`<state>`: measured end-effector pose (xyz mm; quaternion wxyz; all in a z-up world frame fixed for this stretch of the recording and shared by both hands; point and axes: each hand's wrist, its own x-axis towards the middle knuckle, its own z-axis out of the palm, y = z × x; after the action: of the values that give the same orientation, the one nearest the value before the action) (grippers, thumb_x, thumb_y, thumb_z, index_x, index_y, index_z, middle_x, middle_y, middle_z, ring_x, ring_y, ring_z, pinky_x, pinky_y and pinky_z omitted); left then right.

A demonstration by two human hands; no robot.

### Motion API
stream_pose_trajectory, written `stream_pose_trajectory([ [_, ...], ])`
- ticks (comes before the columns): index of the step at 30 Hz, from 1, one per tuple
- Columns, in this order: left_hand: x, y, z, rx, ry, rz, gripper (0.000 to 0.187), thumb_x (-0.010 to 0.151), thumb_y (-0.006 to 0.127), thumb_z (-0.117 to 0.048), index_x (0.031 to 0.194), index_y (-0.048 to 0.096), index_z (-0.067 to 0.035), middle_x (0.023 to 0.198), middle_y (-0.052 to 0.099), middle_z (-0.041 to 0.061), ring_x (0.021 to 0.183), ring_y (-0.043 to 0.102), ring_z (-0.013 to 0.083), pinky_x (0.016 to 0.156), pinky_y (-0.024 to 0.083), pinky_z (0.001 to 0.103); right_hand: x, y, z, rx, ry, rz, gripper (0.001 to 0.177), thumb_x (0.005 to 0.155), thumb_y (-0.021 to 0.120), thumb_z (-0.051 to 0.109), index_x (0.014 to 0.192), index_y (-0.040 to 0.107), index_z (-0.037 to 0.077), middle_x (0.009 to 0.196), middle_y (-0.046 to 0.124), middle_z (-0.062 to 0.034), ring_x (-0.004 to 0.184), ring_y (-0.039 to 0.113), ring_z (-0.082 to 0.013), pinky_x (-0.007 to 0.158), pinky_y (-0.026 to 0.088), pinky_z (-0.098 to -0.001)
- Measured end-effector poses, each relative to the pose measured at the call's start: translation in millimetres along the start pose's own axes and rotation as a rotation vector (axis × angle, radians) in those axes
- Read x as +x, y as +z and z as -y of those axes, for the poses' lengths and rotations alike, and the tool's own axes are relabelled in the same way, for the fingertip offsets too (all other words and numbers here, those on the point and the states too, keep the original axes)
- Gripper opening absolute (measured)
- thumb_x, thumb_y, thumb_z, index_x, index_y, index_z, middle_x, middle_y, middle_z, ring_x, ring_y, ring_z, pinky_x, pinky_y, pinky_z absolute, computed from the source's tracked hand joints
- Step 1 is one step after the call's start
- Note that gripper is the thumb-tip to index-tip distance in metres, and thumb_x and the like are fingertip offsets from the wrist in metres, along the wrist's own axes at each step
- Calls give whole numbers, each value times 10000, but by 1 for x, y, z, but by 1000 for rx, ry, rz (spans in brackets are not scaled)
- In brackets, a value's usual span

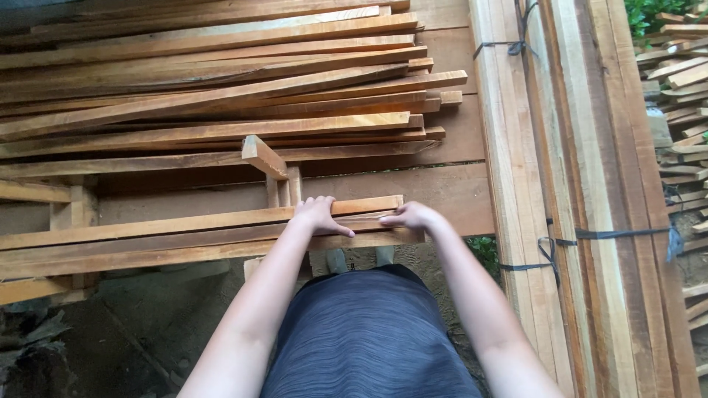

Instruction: The recorder is organizing and bundling long wooden slats together using black plastic strips or ties.

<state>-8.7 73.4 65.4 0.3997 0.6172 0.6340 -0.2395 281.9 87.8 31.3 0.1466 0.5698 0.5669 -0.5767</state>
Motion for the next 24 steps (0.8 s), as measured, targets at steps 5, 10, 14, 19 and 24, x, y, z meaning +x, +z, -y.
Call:
stream_pose_trajectory([
  [5, -17, 7, -9, 87, 34, -61, 1348, 474, 763, -933, 1530, 388, -184, 1536, 495, 59, 1432, 439, 285, 1162, 336, 503, -41, -43, -52, 408, 11, -28, 508, 830, 837, 334, 1177, 734, -23, 1096, 739, -173, 1076, 680, -249, 942, 536, -359],
  [10, -31, 11, -16, 131, 69, -160, 1325, 493, 785, -892, 1525, 372, -170, 1538, 472, 74, 1436, 427, 295, 1163, 322, 518, -1, -36, -81, 644, -105, -306, 491, 963, 731, 389, 1317, 683, 53, 1235, 715, -211, 1147, 679, -297, 991, 525, -449],
  [14, -31, 11, -13, 121, 57, -170, 1337, 472, 783, -898, 1521, 376, -175, 1532, 474, 62, 1432, 433, 286, 1167, 316, 505, 82, -11, -92, 974, -60, -356, 729, 1005, 533, 740, 1457, 549, 168, 1487, 567, -91, 1410, 460, -400, 1140, 295, -663],
  [19, -39, 6, -18, 64, 36, -146, 1285, 501, 811, -838, 1524, 382, -190, 1536, 467, 45, 1444, 416, 274, 1180, 285, 480, 65, -2, -71, 1049, -296, -463, 792, 1049, 343, 755, 1456, 535, 103, 1490, 553, -166, 1499, 347, -393, 1147, 154, -781],
  [24, -29, 4, -13, 35, 23, -163, 1253, 519, 722, -933, 1503, 446, -207, 1503, 527, 37, 1410, 468, 261, 1150, 318, 460, 44, -5, -51, 1182, -454, -372, 930, 1017, 131, 787, 1539, 422, 74, 1501, 538, -177, 1452, 444, -346, 1176, 299, -582],
])
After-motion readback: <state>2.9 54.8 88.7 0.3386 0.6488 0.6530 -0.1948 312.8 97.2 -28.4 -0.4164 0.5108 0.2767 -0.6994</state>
